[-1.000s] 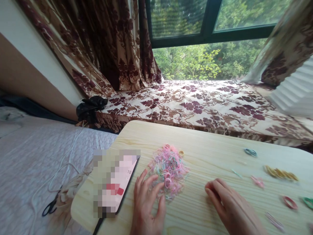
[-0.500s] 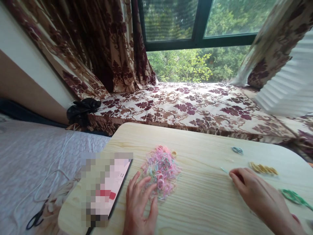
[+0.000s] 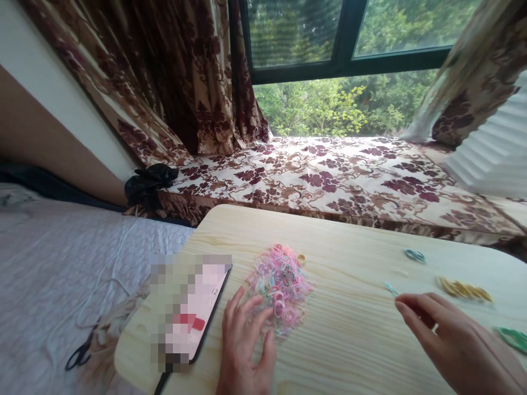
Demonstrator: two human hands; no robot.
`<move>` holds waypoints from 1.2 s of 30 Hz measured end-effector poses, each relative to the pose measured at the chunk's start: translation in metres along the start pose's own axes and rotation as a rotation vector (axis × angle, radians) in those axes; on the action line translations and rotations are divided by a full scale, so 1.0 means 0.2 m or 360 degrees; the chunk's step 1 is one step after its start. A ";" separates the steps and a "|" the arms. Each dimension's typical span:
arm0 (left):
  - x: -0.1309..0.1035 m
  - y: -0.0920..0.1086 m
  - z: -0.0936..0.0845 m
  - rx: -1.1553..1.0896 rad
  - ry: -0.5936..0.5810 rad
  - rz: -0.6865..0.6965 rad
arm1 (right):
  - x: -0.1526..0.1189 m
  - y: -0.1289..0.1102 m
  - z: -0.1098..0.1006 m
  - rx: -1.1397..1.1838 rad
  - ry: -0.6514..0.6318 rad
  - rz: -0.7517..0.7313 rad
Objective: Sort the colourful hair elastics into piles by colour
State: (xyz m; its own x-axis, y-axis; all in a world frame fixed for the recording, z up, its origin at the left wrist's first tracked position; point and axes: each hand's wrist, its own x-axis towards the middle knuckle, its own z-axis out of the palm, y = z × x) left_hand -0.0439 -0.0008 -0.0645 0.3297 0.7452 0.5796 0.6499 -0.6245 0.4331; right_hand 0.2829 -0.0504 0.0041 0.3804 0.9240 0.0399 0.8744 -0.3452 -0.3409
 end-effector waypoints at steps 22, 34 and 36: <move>0.00 0.00 0.00 0.0021 0.0040 -0.0054 | 0.10 -0.50 0.27 0.0186 -0.0371 -0.0387; 0.02 0.06 -0.02 -0.0065 0.0015 -0.0190 | 0.09 -0.49 0.29 0.0152 -0.0377 -0.0443; 0.02 0.06 -0.02 -0.0064 0.0001 -0.0187 | 0.08 -0.49 0.29 0.0162 -0.0375 -0.0446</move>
State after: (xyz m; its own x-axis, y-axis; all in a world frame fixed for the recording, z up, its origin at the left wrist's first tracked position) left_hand -0.0372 -0.0055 -0.0537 0.2523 0.8137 0.5236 0.6561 -0.5416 0.5255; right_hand 0.1860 0.0074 -0.0154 0.0407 0.9968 -0.0682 0.8959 -0.0667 -0.4392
